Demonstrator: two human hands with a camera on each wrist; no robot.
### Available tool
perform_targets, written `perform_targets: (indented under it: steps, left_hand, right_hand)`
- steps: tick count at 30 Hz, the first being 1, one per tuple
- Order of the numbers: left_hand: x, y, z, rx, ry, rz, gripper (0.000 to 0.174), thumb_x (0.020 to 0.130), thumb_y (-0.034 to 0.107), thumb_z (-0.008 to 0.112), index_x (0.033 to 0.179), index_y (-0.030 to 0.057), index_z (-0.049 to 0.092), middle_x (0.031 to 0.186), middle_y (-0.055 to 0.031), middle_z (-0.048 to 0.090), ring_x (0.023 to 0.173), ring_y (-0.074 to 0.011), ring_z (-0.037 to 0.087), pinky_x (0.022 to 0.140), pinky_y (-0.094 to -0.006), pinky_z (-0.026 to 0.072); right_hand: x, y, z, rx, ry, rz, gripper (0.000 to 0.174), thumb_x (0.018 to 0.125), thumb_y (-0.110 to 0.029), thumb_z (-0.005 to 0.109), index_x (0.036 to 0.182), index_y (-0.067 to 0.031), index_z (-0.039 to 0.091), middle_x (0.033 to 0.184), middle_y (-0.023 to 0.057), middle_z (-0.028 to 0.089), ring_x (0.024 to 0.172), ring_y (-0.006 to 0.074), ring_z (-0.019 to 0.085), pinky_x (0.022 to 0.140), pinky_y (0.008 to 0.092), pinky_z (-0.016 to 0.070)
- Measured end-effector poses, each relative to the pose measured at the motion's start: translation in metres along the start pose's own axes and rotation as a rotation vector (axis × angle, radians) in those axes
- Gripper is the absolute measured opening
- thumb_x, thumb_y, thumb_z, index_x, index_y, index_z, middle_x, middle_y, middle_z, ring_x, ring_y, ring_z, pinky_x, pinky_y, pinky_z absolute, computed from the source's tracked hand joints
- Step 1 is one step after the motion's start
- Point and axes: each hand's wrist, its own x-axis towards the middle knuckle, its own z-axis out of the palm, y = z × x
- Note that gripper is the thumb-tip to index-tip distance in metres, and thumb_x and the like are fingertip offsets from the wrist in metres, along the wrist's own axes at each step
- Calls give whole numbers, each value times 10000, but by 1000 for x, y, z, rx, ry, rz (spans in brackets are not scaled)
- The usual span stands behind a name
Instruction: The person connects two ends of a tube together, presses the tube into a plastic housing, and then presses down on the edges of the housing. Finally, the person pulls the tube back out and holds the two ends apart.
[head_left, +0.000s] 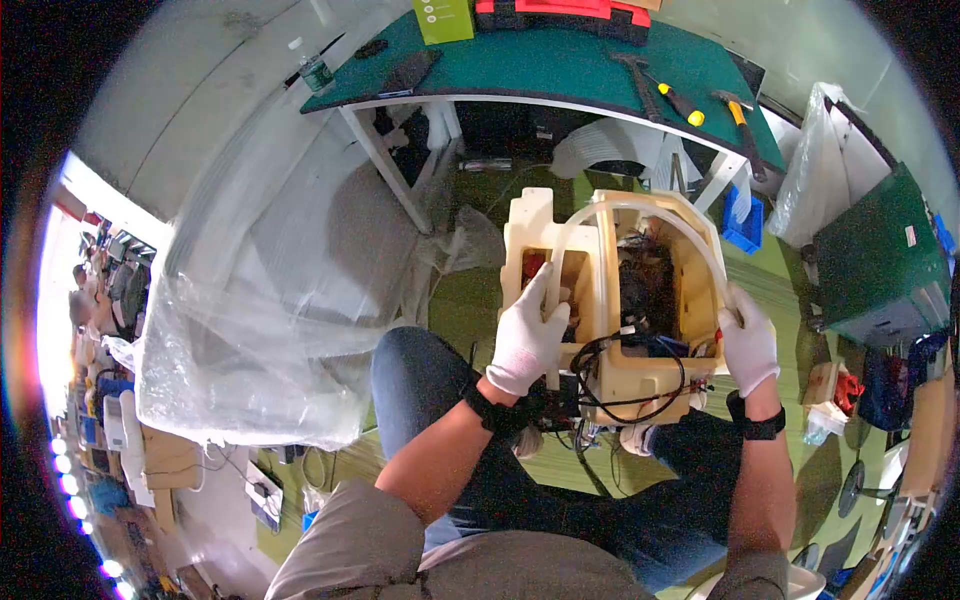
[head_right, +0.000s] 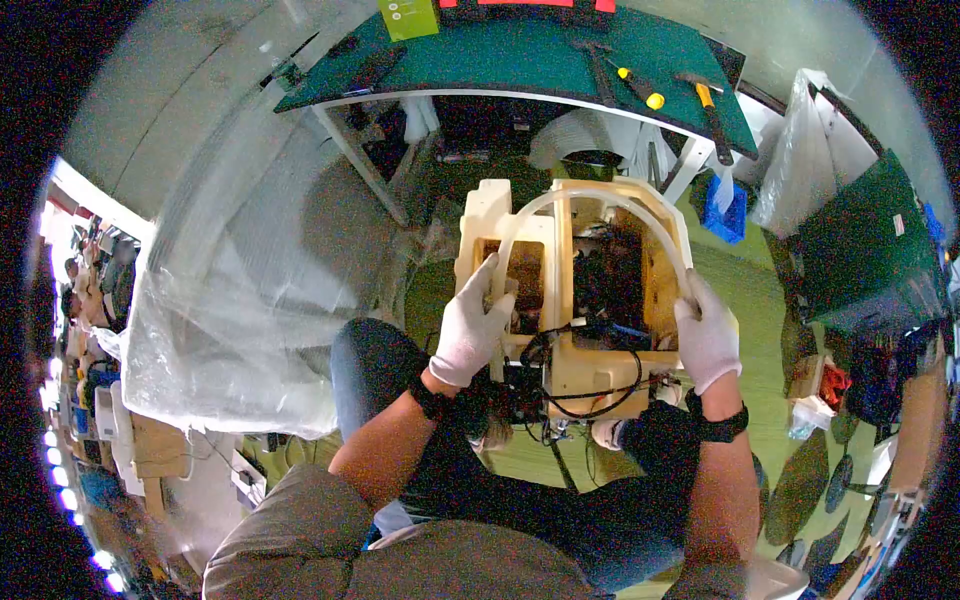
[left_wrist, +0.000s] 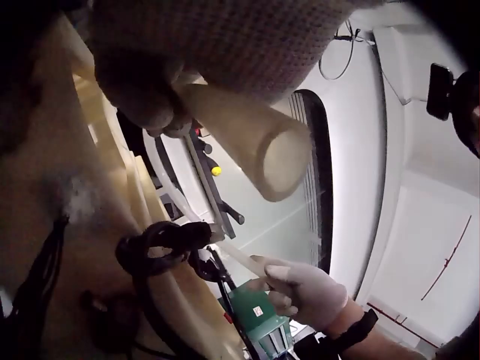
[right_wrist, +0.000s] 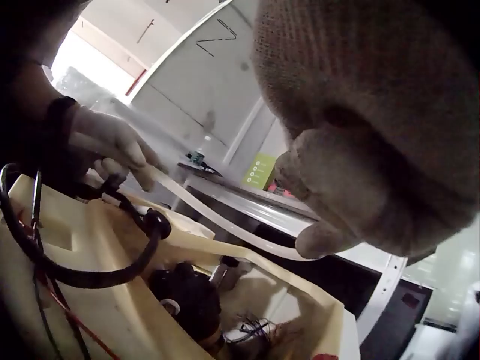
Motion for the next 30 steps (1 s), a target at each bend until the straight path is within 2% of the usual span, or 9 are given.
perform_targets:
  steps: [2, 5, 11, 14, 20, 23, 26, 29, 30]
  left_hand:
    - [0, 0, -1, 61, 67, 121, 582, 916, 87, 621, 1476, 34, 472, 1088, -139, 719, 801, -134, 687, 749, -290, 557]
    - [-1, 2, 3, -168, 54, -37, 488, 935, 78, 602, 1419, 42, 547, 1023, -94, 711, 743, -110, 668, 686, -268, 548]
    - [-3, 11, -1, -169, -53, -88, 309, 960, 89, 592, 1251, 36, 678, 971, -34, 690, 661, -74, 608, 633, -236, 524]
    - [-2, 6, 4, -282, -11, -185, 273, 925, 105, 615, 1165, 21, 713, 1028, -129, 741, 913, -178, 698, 842, -288, 532]
    - [-3, 1, 3, -260, -29, -116, 265, 936, 99, 607, 1172, 32, 707, 1062, -135, 725, 974, -201, 689, 890, -305, 516]
    - [-3, -2, 4, -181, -24, -7, 282, 999, 119, 566, 1244, 28, 671, 965, -45, 685, 765, -86, 634, 684, -239, 540]
    - [-1, -3, 4, -164, 6, 21, 282, 995, 112, 569, 1246, 33, 671, 988, -59, 689, 788, -89, 637, 702, -245, 546]
    - [-3, 9, 0, -195, -20, -94, 265, 947, 83, 601, 1190, 39, 699, 1111, -123, 718, 1028, -202, 674, 918, -304, 501]
    - [-3, 4, 2, -259, -31, -138, 267, 948, 85, 606, 1197, 54, 698, 1118, -126, 718, 1038, -221, 676, 934, -292, 493]
  right_hand:
    - [1, 7, 3, 18, 35, -45, 445, 905, -117, 617, 1347, -75, 609, 1233, 227, 663, 1117, 351, 670, 943, 394, 521]
    - [1, 4, 1, 46, 26, -35, 443, 908, -98, 614, 1350, -74, 609, 1266, 217, 655, 1140, 333, 664, 958, 376, 516]
    - [-1, 1, 1, 143, -69, -37, 446, 913, -76, 620, 1359, -74, 604, 1280, 202, 657, 1135, 310, 671, 944, 356, 523]
    - [-2, -2, 3, 147, -119, 10, 456, 915, -90, 635, 1370, -83, 597, 1288, 198, 654, 1126, 299, 676, 932, 351, 527]
    - [-2, -17, -4, 79, -149, 56, 473, 913, -115, 657, 1380, -76, 585, 1291, 196, 652, 1124, 308, 676, 946, 351, 525]
    - [-3, -16, -4, 68, -136, 45, 478, 910, -125, 665, 1378, -76, 585, 1287, 197, 652, 1149, 325, 662, 968, 359, 520]
    - [-3, -11, -2, 66, -121, 13, 481, 907, -131, 669, 1379, -81, 586, 1292, 200, 647, 1187, 332, 640, 990, 367, 511]
    - [-2, -14, -4, 61, -145, 37, 488, 904, -136, 673, 1382, -88, 587, 1305, 199, 641, 1220, 325, 621, 1009, 371, 502]
    - [-1, -10, -2, 62, -145, 29, 492, 902, -139, 677, 1383, -92, 588, 1312, 198, 638, 1226, 321, 618, 1015, 370, 498]
